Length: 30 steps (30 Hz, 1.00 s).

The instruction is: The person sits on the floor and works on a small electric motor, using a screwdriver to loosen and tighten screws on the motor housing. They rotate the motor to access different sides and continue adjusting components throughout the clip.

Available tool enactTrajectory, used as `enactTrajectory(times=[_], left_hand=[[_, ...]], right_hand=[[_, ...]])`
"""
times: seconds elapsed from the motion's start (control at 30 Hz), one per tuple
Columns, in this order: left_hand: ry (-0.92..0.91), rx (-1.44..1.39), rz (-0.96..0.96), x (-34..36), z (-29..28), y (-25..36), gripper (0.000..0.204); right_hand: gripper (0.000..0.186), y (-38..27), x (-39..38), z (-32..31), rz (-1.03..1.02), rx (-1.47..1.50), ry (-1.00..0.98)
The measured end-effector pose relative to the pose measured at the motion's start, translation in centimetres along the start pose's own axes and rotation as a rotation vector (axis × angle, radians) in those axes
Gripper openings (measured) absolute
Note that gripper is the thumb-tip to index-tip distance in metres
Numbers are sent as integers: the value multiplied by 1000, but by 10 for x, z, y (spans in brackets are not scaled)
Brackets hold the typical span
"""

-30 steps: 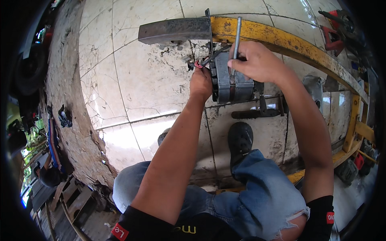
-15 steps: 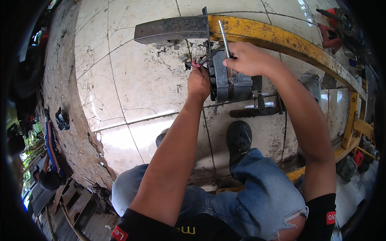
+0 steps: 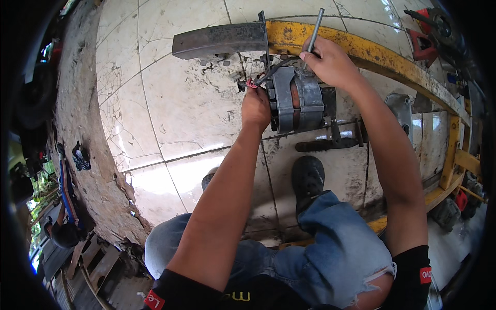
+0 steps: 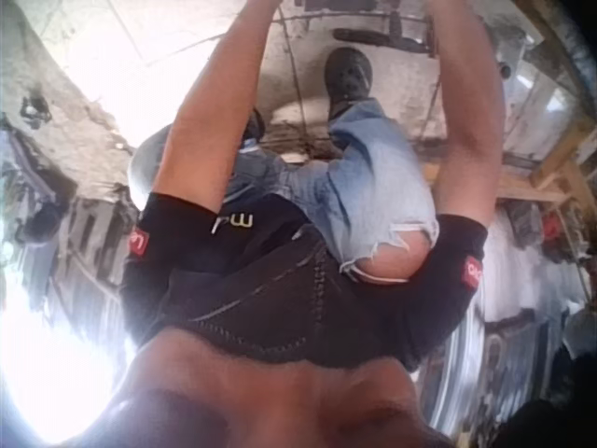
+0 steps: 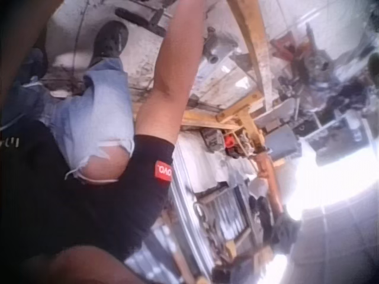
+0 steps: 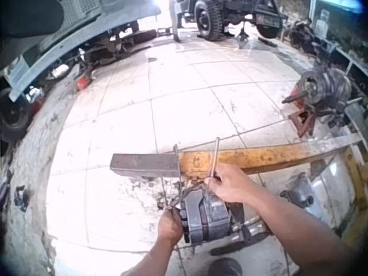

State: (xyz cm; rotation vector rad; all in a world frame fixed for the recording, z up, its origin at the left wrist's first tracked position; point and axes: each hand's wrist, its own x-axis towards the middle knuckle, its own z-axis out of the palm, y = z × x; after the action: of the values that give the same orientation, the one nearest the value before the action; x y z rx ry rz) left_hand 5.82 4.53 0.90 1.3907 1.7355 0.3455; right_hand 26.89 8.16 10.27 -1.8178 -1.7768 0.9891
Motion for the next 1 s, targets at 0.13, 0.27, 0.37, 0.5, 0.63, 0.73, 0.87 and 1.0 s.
enactTrajectory(times=[0.13, 0.27, 0.37, 0.5, 0.63, 0.73, 0.87, 1.0], left_hand=[[-36, -1, -28, 3, -8, -6, 42], [5, -5, 34, 1, -4, -5, 40], [0, -28, 47, -1, 3, 2, 36], [31, 20, 18, 5, -5, -13, 36], [17, 5, 40, 5, 1, -9, 36], [-5, 15, 5, 7, -1, -10, 36], [18, 31, 12, 6, -4, -15, 36], [23, 40, 48, 3, 2, -5, 36]], right_hand=[[15, -13, -18, 2, 154, 286, -388], [15, 3, -7, 15, 122, 354, -268], [14, 26, -1, 11, 33, 255, -39], [14, 3, -15, 18, 76, 437, -211], [15, 11, -13, 23, 9, 327, -105], [14, 10, -9, 21, 11, 198, 68], [13, 5, -25, 30, 21, 345, -216], [15, 14, -14, 21, -33, 131, 257]])
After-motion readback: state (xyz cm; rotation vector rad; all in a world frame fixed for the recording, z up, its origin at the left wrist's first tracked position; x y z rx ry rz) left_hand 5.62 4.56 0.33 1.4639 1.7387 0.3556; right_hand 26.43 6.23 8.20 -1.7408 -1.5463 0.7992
